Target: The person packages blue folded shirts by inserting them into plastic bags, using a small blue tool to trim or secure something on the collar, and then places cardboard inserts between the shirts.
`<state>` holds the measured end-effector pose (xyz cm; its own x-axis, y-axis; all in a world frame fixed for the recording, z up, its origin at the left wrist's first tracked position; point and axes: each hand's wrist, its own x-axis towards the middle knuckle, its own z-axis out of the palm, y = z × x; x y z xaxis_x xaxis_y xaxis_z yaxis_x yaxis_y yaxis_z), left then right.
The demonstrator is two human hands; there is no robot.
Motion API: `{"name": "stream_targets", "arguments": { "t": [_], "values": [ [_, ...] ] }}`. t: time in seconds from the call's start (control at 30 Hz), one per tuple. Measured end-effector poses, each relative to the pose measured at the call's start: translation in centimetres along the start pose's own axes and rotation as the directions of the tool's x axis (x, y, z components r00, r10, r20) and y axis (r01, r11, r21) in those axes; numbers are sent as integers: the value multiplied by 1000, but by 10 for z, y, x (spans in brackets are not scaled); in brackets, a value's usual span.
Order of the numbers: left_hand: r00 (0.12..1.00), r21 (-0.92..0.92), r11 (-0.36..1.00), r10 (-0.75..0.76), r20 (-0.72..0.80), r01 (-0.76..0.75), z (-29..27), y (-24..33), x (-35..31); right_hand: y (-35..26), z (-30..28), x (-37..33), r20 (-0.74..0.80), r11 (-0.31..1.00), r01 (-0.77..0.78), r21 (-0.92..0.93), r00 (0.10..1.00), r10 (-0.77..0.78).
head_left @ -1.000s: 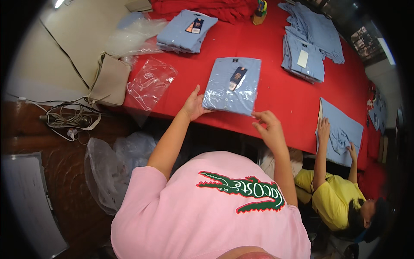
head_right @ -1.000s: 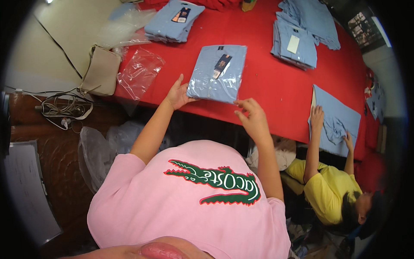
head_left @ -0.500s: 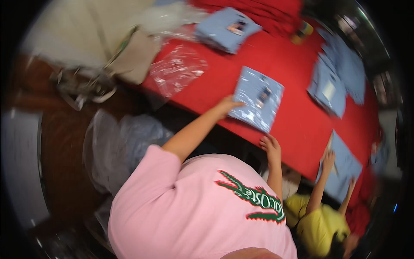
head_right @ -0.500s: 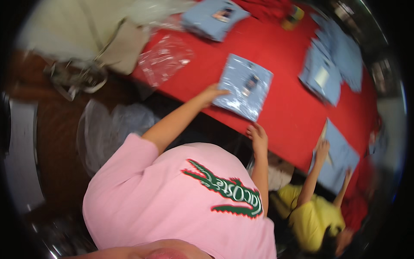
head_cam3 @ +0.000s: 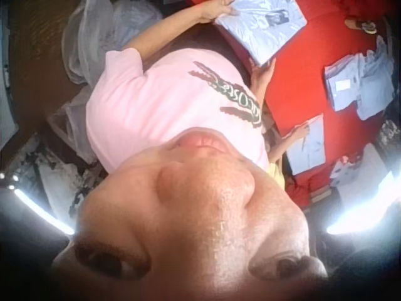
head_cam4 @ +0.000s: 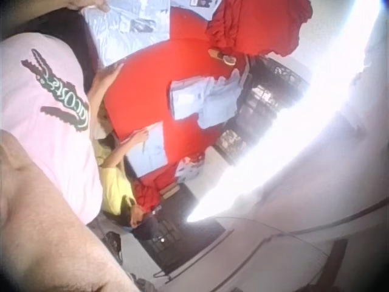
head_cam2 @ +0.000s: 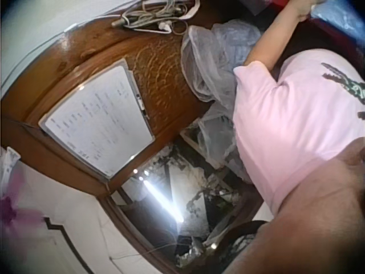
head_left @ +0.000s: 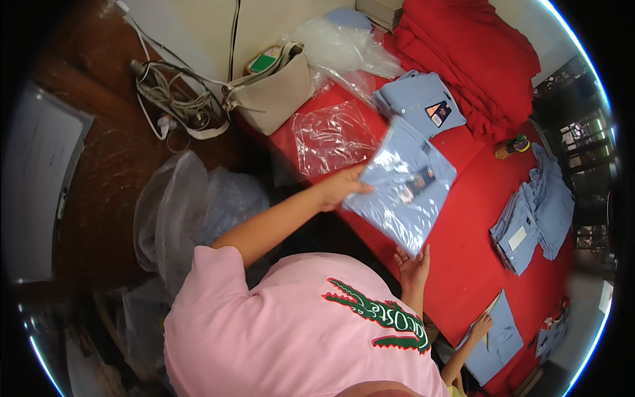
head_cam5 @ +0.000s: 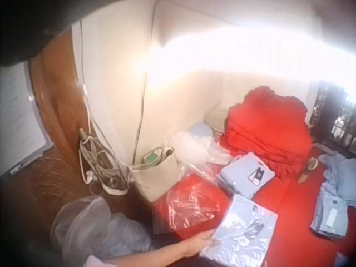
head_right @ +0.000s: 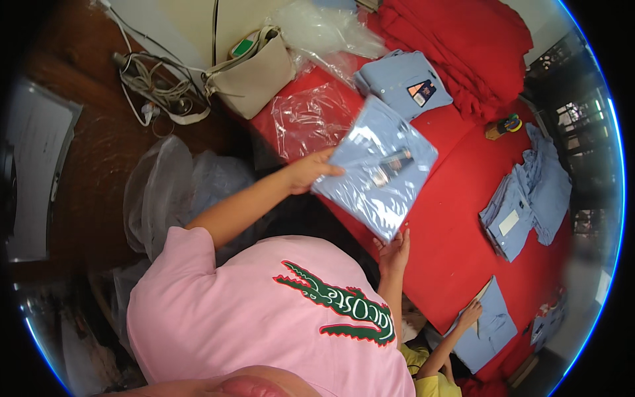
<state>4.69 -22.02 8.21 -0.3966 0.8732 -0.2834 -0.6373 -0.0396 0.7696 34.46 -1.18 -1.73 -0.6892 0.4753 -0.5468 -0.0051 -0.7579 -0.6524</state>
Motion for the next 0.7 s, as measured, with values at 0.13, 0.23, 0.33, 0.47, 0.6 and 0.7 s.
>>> {"name": "stream_targets", "arguments": {
  "t": [0.13, 0.23, 0.33, 0.47, 0.6, 0.7],
  "values": [
    [968, 18, 972, 234, -93, -233, -40, 109, 32, -16, 28, 25, 39, 992, 79, -101, 996, -75],
    [879, 48, 898, 438, -190, -437, -52, 196, 90, -20, 49, 29, -34, 976, 102, -191, 993, -111],
    [809, 225, 817, 568, -151, -531, -109, 270, 177, -8, 63, 38, -90, 959, 18, -282, 995, -45],
    [626, 747, 640, 660, -416, -179, -163, 276, 250, 17, 69, 39, -152, 942, -88, -323, 988, 41],
    [900, 933, 356, 422, -108, -55, -147, 166, 216, 36, 50, 25, -229, 885, -92, -457, 973, -17],
    [834, 987, 153, 549, -51, -41, -197, 77, 148, 40, 48, 33, -243, 862, -108, -495, 970, -18]
  ]
}}
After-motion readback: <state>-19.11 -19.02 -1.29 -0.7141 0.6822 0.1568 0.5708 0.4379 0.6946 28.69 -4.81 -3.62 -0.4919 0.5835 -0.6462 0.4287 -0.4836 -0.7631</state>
